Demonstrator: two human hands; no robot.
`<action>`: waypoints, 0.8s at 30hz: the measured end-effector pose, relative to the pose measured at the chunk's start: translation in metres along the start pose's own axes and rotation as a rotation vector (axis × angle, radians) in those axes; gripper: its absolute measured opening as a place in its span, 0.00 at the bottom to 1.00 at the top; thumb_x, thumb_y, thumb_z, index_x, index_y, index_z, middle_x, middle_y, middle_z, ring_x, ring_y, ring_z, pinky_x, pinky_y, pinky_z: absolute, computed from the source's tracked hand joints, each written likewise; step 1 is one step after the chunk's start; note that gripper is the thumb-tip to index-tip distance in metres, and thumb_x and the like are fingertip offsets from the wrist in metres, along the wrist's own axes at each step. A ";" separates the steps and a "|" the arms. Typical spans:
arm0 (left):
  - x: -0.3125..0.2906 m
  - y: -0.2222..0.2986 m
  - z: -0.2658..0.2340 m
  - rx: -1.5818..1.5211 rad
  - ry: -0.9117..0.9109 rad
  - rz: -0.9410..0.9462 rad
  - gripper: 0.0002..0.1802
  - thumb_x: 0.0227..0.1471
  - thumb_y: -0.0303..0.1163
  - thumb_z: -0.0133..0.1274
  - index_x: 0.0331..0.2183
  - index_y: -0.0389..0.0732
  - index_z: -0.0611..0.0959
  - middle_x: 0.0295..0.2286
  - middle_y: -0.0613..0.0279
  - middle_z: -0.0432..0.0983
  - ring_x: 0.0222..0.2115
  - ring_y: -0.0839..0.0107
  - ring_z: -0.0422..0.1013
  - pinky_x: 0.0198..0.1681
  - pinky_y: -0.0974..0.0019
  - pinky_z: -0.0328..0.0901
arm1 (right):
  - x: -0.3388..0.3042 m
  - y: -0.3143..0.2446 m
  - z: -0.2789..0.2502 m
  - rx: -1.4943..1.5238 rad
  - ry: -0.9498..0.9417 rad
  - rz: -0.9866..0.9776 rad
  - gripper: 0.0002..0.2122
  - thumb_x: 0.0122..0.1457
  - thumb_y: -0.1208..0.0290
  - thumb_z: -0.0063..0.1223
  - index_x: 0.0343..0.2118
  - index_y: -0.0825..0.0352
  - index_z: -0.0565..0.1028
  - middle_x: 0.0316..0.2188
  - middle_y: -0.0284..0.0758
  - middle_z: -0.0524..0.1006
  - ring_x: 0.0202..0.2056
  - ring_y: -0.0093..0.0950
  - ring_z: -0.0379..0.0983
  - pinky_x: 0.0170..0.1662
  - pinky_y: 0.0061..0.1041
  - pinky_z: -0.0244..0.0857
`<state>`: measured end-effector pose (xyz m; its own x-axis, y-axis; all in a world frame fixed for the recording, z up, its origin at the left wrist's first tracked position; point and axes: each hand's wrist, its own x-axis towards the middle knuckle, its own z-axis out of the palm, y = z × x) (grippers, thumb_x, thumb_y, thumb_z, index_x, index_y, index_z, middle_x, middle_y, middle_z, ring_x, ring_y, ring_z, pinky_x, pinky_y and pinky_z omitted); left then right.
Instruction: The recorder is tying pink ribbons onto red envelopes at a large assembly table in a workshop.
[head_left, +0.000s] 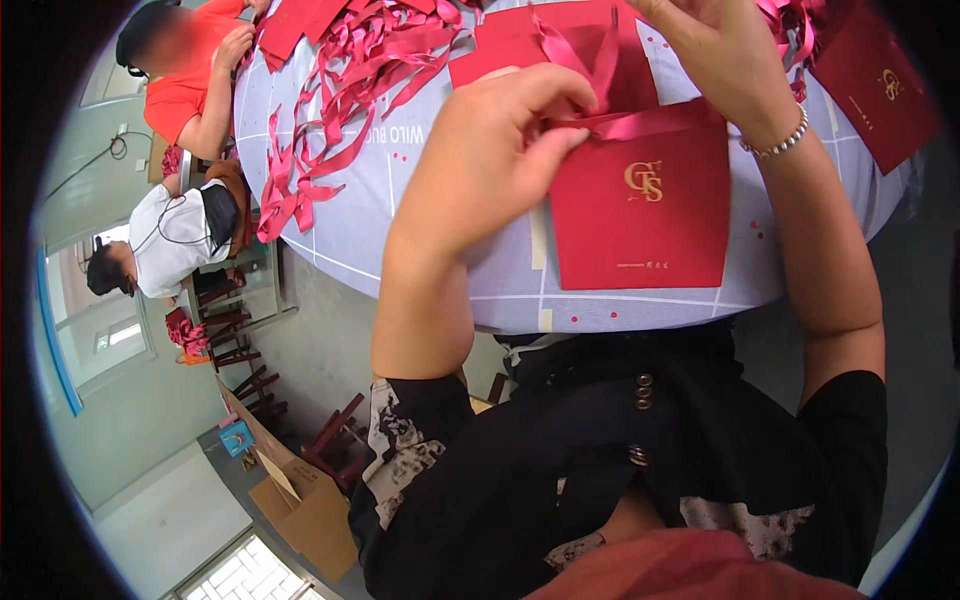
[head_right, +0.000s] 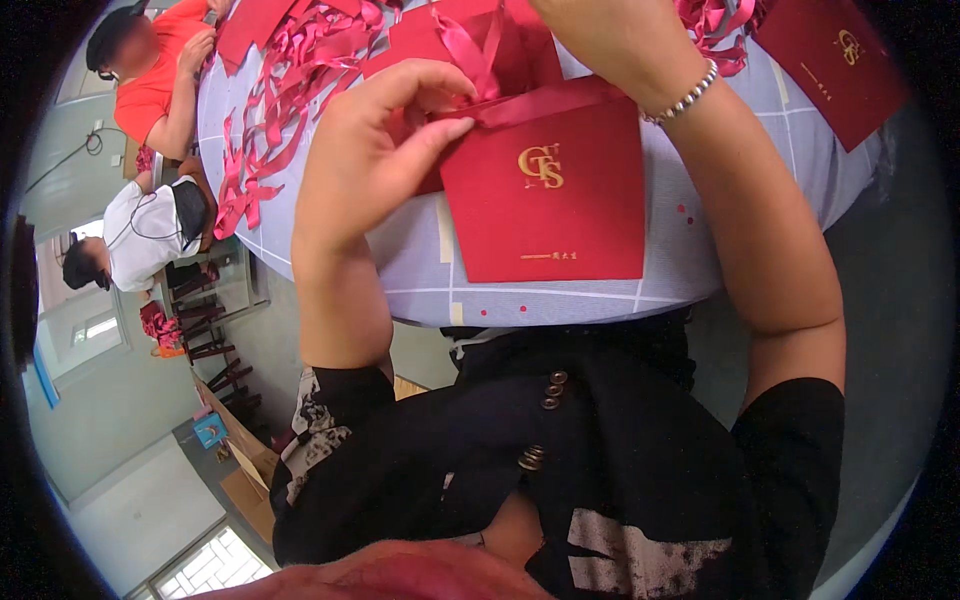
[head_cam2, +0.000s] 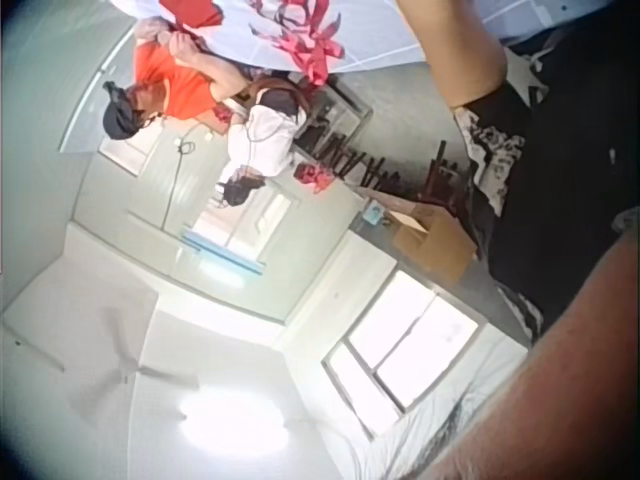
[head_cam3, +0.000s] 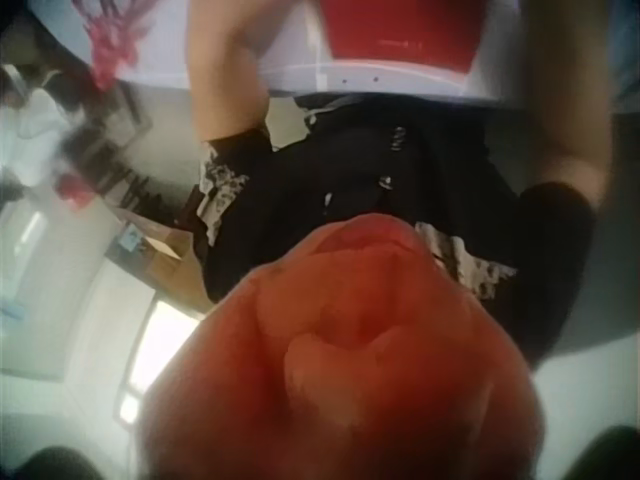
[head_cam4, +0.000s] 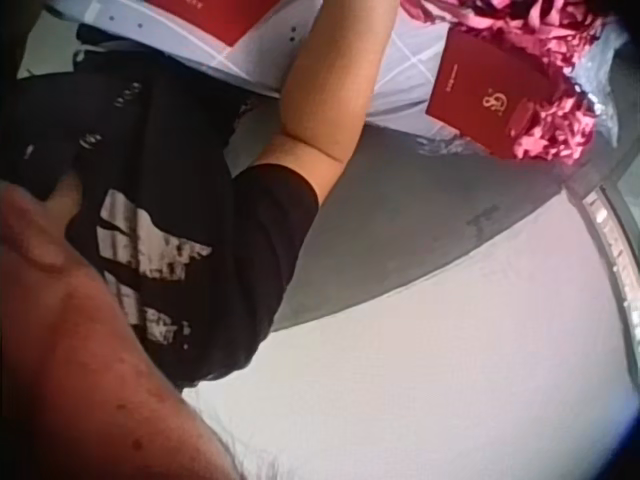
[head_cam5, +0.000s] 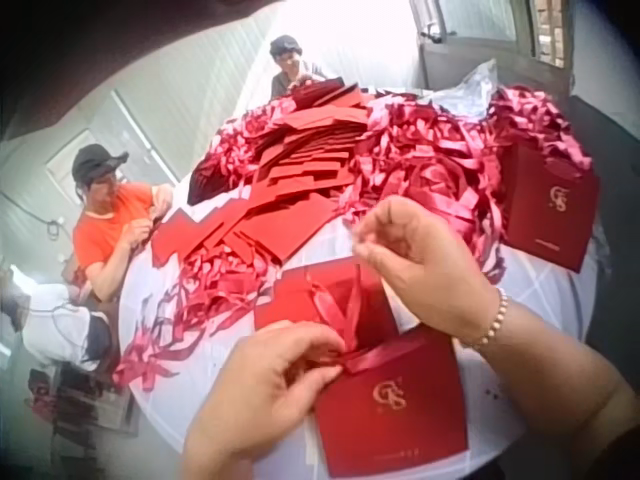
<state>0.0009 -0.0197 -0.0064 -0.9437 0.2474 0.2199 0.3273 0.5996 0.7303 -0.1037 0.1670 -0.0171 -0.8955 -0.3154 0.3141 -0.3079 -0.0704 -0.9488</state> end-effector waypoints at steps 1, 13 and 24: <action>0.001 -0.003 -0.003 -0.003 0.005 0.002 0.08 0.50 0.19 0.59 0.36 0.35 0.82 0.25 0.67 0.78 0.29 0.80 0.72 0.35 0.75 0.67 | -0.003 -0.002 -0.004 -0.005 -0.003 -0.003 0.04 0.60 0.84 0.51 0.33 0.67 0.72 0.28 0.27 0.73 0.32 0.16 0.71 0.38 0.15 0.66; 0.000 -0.020 -0.016 0.032 0.143 -0.303 0.12 0.50 0.37 0.63 0.28 0.37 0.83 0.17 0.60 0.76 0.16 0.73 0.71 0.22 0.69 0.63 | -0.011 -0.002 -0.017 -0.737 -0.553 -0.413 0.07 0.49 0.73 0.62 0.31 0.70 0.79 0.25 0.44 0.79 0.30 0.42 0.77 0.37 0.36 0.70; 0.003 -0.023 -0.022 0.170 0.155 -0.383 0.11 0.50 0.34 0.64 0.27 0.35 0.83 0.18 0.67 0.78 0.20 0.85 0.69 0.24 0.76 0.62 | -0.007 -0.005 -0.030 -0.787 -0.459 -0.390 0.03 0.53 0.77 0.56 0.31 0.68 0.77 0.24 0.44 0.77 0.29 0.44 0.75 0.33 0.36 0.69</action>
<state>-0.0104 -0.0489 -0.0084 -0.9903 -0.1259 0.0584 -0.0557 0.7459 0.6637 -0.1059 0.1975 -0.0138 -0.5254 -0.7519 0.3983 -0.8296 0.3486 -0.4362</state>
